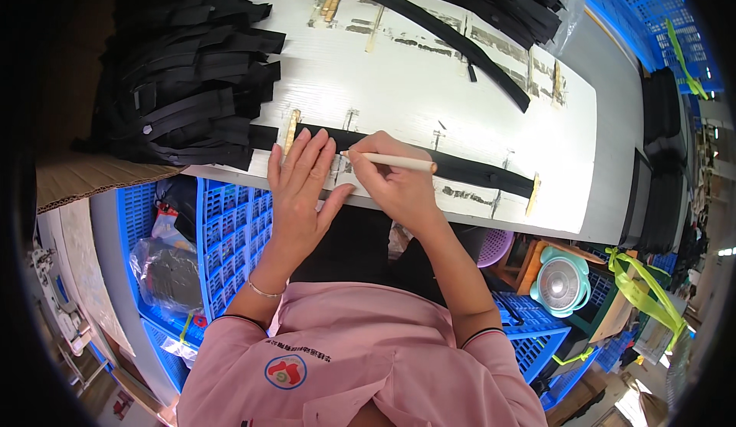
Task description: Marking and sorting black straps using a template and pencil.
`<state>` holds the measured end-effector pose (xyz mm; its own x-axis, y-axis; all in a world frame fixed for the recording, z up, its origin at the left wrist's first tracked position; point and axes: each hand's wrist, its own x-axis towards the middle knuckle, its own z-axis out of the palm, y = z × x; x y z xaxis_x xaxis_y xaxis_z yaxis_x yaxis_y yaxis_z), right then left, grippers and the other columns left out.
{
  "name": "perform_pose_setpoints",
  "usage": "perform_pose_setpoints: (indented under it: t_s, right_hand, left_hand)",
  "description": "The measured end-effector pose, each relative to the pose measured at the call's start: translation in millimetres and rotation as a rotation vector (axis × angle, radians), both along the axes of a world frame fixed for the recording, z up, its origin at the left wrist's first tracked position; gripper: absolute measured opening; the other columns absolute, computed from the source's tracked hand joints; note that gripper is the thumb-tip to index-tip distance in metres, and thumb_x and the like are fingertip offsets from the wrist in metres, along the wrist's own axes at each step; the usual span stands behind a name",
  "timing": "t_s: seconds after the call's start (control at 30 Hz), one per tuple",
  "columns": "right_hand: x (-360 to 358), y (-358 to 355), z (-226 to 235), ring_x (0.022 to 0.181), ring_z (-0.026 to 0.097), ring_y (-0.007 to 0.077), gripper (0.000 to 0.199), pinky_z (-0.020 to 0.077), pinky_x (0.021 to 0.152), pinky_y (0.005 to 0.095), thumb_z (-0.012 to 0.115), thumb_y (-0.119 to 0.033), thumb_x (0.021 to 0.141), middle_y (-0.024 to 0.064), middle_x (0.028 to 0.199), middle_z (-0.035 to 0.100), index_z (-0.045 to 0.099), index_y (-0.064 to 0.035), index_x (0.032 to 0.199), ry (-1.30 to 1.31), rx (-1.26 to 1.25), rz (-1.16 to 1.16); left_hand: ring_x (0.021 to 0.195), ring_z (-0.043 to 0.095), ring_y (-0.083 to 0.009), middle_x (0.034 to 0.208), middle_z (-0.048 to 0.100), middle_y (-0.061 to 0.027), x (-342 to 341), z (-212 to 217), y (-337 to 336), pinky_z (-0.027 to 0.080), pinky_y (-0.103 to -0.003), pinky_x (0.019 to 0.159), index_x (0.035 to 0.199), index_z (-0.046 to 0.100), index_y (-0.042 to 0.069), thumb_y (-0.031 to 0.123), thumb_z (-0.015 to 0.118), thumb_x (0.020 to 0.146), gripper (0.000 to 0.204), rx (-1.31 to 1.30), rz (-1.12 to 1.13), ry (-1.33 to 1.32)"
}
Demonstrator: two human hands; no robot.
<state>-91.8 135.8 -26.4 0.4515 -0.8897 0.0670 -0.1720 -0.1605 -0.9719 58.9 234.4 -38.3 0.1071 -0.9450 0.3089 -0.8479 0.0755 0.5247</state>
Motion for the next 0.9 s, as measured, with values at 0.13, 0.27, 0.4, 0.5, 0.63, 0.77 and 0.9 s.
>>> perform_pose_setpoints:
  t_s: [0.13,0.27,0.4,0.5,0.63,0.77,0.9]
  right_hand:
    - [-2,0,-1,0.06,0.05,0.0022,0.004,0.0399,0.053,0.0205,0.068,-0.006,0.091,-0.0016,0.07,0.062,0.069,-0.0024,0.09,0.008,-0.045,0.019]
    - [-10,3,5,0.065,0.052,0.0021,0.002,0.0406,0.056,0.0192,0.066,-0.004,0.092,-0.0016,0.077,0.064,0.067,-0.0029,0.092,-0.088,0.113,-0.006]
    - [-43,3,16,0.064,0.054,0.0039,0.004,0.0411,0.057,0.0185,0.063,-0.003,0.094,0.0025,0.077,0.065,0.065,-0.0007,0.096,-0.212,0.052,-0.182]
    - [-71,-1,17,0.062,0.05,0.0032,0.004,0.0386,0.054,0.0178,0.062,-0.003,0.094,0.0025,0.076,0.063,0.064,-0.0011,0.097,-0.185,-0.058,-0.384]
    - [-88,-5,5,0.063,0.048,0.0,0.002,0.0362,0.053,0.0185,0.064,-0.003,0.094,-0.004,0.073,0.058,0.065,-0.0027,0.093,-0.028,-0.05,-0.353]
    - [-87,-7,5,0.06,0.048,0.0002,0.003,0.0353,0.051,0.0189,0.064,-0.004,0.095,-0.0042,0.071,0.057,0.065,-0.0022,0.093,-0.035,-0.058,-0.337]
    - [-87,-7,3,0.061,0.049,0.0009,0.004,0.0361,0.052,0.0191,0.064,-0.004,0.095,-0.0029,0.07,0.059,0.067,-0.0012,0.093,-0.013,-0.079,-0.327]
  left_hand:
    - [0.14,0.043,-0.031,0.145,0.054,-0.0126,-1,1,-2,0.02,-0.054,0.118,0.139,0.056,0.0,0.025,0.076,0.086,0.062,0.004,-0.001,-0.006]
    - [0.14,0.044,-0.0308,0.145,0.055,-0.0122,-1,2,-1,0.02,-0.054,0.118,0.139,0.056,0.001,0.025,0.076,0.086,0.061,0.009,0.015,-0.018]
    - [0.142,0.041,-0.032,0.148,0.051,-0.0127,-1,3,0,0.018,-0.053,0.12,0.142,0.054,0.003,0.021,0.074,0.089,0.059,0.035,0.004,-0.022]
    - [0.143,0.041,-0.032,0.148,0.051,-0.0128,-2,3,0,0.017,-0.053,0.12,0.142,0.054,0.001,0.022,0.074,0.089,0.06,0.036,-0.005,-0.039]
    - [0.143,0.04,-0.0326,0.148,0.051,-0.0134,-3,4,-1,0.017,-0.054,0.12,0.141,0.053,0.0,0.023,0.074,0.089,0.061,0.044,-0.014,-0.063]
    - [0.144,0.039,-0.0334,0.149,0.051,-0.0137,-3,3,-1,0.016,-0.054,0.12,0.141,0.053,0.0,0.022,0.074,0.089,0.06,0.041,-0.01,-0.064]
    - [0.144,0.039,-0.0333,0.149,0.05,-0.0138,-3,4,-1,0.016,-0.054,0.121,0.142,0.053,0.0,0.022,0.074,0.09,0.06,0.048,-0.018,-0.061]
